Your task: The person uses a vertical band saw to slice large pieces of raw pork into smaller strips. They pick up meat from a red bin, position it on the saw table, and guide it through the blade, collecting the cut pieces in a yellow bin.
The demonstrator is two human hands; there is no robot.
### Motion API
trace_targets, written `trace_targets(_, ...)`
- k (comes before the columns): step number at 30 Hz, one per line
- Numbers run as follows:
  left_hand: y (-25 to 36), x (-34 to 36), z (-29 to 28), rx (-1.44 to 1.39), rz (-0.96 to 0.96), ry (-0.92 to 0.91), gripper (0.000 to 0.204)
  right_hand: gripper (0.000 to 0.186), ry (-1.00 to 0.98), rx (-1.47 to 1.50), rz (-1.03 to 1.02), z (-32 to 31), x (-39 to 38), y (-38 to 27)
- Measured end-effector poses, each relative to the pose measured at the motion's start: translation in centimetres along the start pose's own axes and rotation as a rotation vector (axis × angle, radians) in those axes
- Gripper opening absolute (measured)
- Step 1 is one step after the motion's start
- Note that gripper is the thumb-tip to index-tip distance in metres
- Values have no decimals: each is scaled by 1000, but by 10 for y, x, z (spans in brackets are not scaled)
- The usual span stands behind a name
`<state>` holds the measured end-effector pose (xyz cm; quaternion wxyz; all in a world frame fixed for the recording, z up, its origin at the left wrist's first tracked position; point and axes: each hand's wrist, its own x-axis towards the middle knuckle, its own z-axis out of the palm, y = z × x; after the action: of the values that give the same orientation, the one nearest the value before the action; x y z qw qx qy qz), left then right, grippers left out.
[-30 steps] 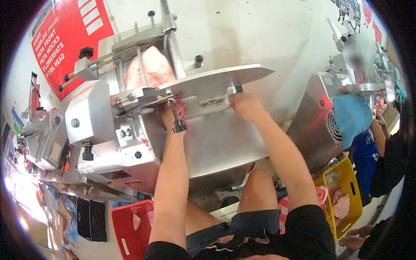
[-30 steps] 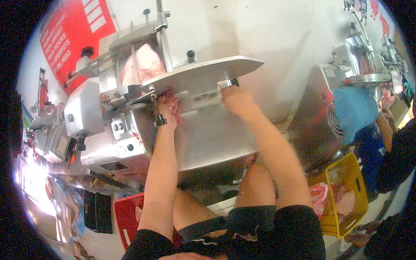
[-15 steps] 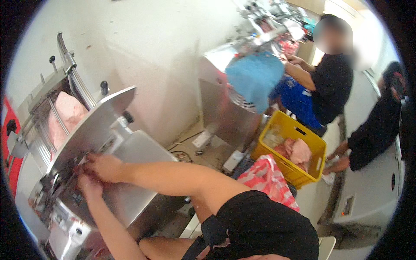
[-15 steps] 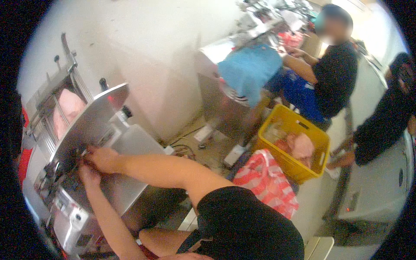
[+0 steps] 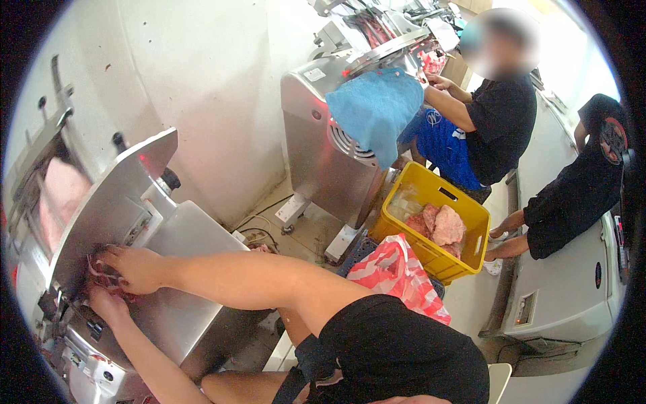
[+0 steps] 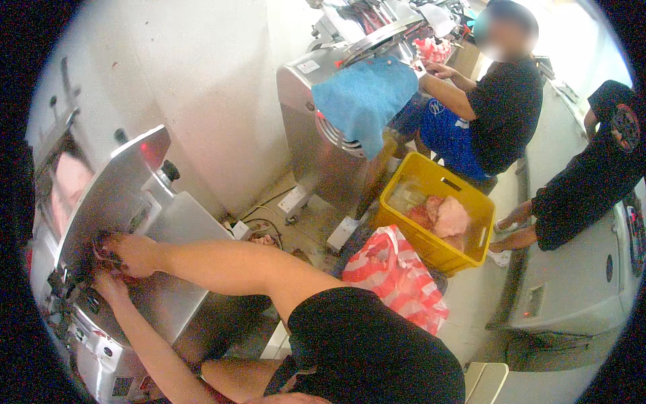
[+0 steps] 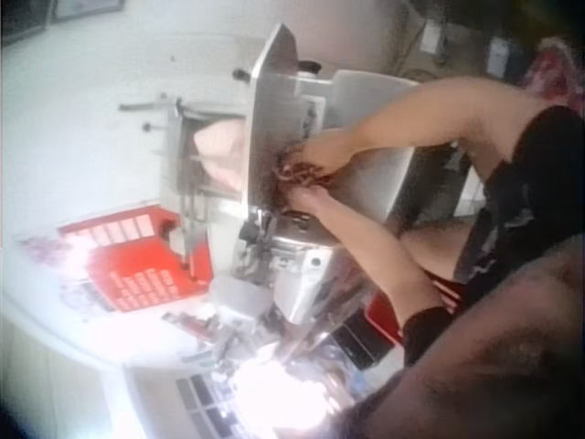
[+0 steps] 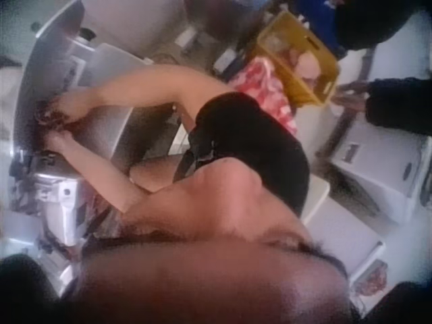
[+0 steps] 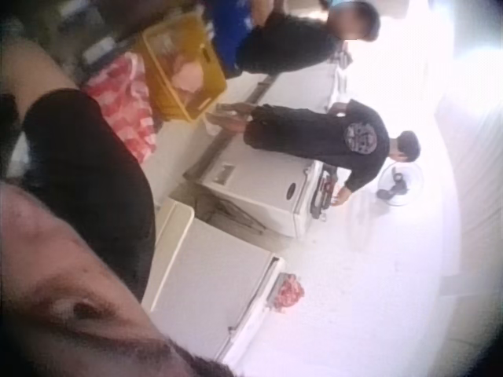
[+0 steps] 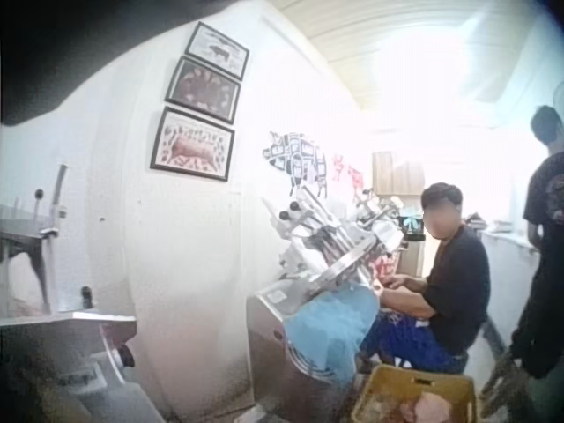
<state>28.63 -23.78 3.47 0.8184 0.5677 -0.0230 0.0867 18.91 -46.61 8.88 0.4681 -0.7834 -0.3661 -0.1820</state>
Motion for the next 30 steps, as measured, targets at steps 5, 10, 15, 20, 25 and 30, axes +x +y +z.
trace_targets(5, -3, -11, 17, -5, 103, 46, 36, 75, 112, -102, -119, 9, 4, 7)
trace_targets(10, 19, -33, 53, -146, -129, -10, 39, 75, 62, -108, -114, 14, 7, 12)
trace_targets(15, 35, -61, 82, -207, -195, -67, 27, 75, -31, 32, -26, 8, 6, 10)
trace_targets(20, 35, -57, 77, -302, -214, 2, 20, 71, 60, 266, 41, 1, 5, 8)
trace_targets(25, 22, -40, 66, -223, -48, 143, 14, 55, -78, 98, 135, 0, 5, 12)
trace_targets(30, 17, -38, 51, -129, -10, 155, 17, 60, -4, -104, -81, 8, 4, 17)
